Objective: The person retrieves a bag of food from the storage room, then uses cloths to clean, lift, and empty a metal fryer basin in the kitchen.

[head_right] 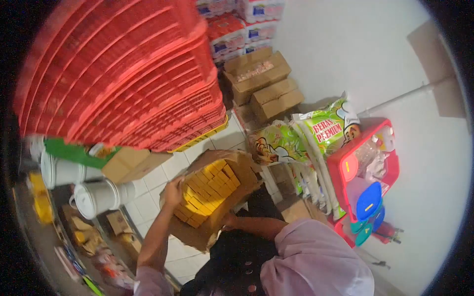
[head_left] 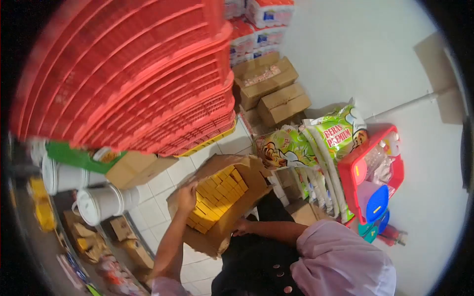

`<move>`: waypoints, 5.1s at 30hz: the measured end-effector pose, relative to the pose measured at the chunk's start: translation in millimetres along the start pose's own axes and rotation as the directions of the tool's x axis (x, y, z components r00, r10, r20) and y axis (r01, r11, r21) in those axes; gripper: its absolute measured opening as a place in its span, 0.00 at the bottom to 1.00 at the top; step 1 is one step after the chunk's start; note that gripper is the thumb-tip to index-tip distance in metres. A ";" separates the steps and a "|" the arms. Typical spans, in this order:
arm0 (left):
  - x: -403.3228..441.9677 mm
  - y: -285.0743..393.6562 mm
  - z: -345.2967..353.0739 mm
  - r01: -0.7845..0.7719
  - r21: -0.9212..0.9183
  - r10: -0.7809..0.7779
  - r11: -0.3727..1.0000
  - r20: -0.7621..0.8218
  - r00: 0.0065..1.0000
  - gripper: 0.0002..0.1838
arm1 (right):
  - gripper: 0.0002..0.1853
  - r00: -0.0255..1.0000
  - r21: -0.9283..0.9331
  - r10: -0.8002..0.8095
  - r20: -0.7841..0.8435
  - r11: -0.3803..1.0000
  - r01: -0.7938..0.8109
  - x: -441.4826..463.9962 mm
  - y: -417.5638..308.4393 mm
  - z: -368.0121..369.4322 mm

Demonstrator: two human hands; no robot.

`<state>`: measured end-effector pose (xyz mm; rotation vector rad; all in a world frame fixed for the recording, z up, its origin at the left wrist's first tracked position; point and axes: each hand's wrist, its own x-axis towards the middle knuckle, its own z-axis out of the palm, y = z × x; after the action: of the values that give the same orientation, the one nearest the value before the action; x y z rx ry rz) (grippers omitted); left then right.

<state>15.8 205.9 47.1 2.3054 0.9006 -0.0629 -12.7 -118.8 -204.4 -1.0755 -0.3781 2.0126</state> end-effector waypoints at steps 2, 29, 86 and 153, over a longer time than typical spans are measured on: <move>9.2 -35.4 13.9 0.076 -0.103 -0.073 0.992 0.028 0.997 0.17 | 0.23 0.840 0.022 -0.355 0.410 0.925 0.380 6.1 -25.8 -19.7; 155.9 -100.7 129.7 0.422 0.028 -0.410 0.906 0.309 0.858 0.17 | 0.33 0.123 -0.540 -0.577 -0.807 0.638 -0.550 -31.5 -313.2 -704.8; 119.7 -183.2 157.9 0.464 -0.191 -0.446 0.865 0.130 0.885 0.23 | 0.20 0.669 -0.752 -0.346 -0.658 0.266 -0.603 -144.3 -307.1 -827.7; -276.8 290.7 45.5 -0.390 0.123 0.263 0.912 0.555 0.789 0.13 | 0.24 0.704 -0.470 -0.003 -0.711 0.746 -0.472 -328.1 81.6 0.9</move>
<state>-6.5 -144.1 247.6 2.4318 0.2050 -0.6539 47.5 -422.4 -68.4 -2.3149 -0.5414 1.5460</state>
